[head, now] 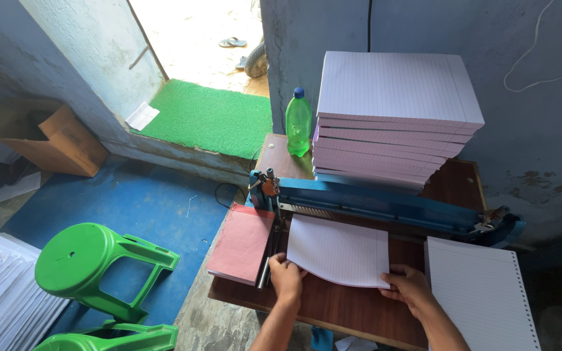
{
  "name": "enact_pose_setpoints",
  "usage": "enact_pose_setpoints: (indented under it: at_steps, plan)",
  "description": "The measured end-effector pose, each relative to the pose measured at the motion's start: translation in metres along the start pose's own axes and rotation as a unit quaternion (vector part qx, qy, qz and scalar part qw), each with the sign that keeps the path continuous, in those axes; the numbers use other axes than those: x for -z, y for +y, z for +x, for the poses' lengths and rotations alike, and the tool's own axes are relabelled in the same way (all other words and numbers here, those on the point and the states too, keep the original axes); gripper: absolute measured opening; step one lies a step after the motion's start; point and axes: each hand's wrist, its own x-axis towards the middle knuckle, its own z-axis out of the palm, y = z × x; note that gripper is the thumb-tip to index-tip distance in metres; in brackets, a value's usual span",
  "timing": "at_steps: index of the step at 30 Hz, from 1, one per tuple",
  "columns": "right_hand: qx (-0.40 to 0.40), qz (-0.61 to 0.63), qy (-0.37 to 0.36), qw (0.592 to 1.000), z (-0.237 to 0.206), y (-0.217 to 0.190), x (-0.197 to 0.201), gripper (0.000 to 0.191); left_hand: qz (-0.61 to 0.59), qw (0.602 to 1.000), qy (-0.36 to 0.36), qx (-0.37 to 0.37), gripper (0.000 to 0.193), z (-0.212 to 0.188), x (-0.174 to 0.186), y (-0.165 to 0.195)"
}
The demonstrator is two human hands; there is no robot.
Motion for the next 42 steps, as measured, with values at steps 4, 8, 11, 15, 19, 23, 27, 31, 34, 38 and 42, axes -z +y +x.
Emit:
enact_pose_setpoints:
  at_steps: [4,8,11,15,19,23,27,31,34,38,42]
  plan:
    - [0.001,-0.007,0.003,1.000,0.001,0.001,-0.002,0.061,-0.106,0.987,0.036,0.110,0.034,0.006,-0.003,-0.038]
    - [0.008,0.019,-0.013,1.000,0.000,0.003,-0.005,0.059,-0.184,0.971,0.032,0.151,0.028,0.008,-0.005,-0.059]
    - [0.005,0.033,-0.014,0.999,0.002,0.004,-0.010,0.057,-0.224,0.950,0.039,0.214,0.031,0.009,-0.007,-0.056]
    - [0.020,0.039,-0.031,0.999,0.004,0.006,-0.015,0.055,-0.252,0.938,0.032,0.237,0.038,0.004,-0.007,-0.043]
    - [0.016,0.046,-0.034,0.998,0.004,0.008,-0.017,0.055,-0.243,0.932,0.037,0.267,0.044,-0.001,-0.006,-0.032]
    - [0.040,0.009,-0.051,0.998,-0.003,0.004,-0.018,0.061,-0.279,0.922,0.030,0.266,0.048,0.006,-0.002,-0.036]
    - [0.043,-0.185,-0.059,0.980,-0.009,-0.007,-0.027,0.085,-0.308,0.913,0.021,0.266,0.052,0.017,0.001,-0.046]
    - [0.192,-0.379,-0.029,0.905,-0.013,-0.001,-0.037,0.088,-0.312,0.913,0.018,0.264,0.052,0.014,0.005,-0.046]
    - [0.231,-0.374,0.004,0.898,-0.009,0.007,-0.041,0.071,-0.278,0.926,0.007,0.255,0.053,0.007,0.006,-0.045]
    - [0.171,-0.321,0.029,0.931,-0.010,0.011,-0.040,0.084,-0.276,0.928,0.011,0.248,0.055,0.006,0.003,-0.044]
    - [0.132,-0.326,0.031,0.936,-0.016,0.007,-0.039,0.092,-0.311,0.917,0.011,0.250,0.057,0.008,0.004,-0.044]
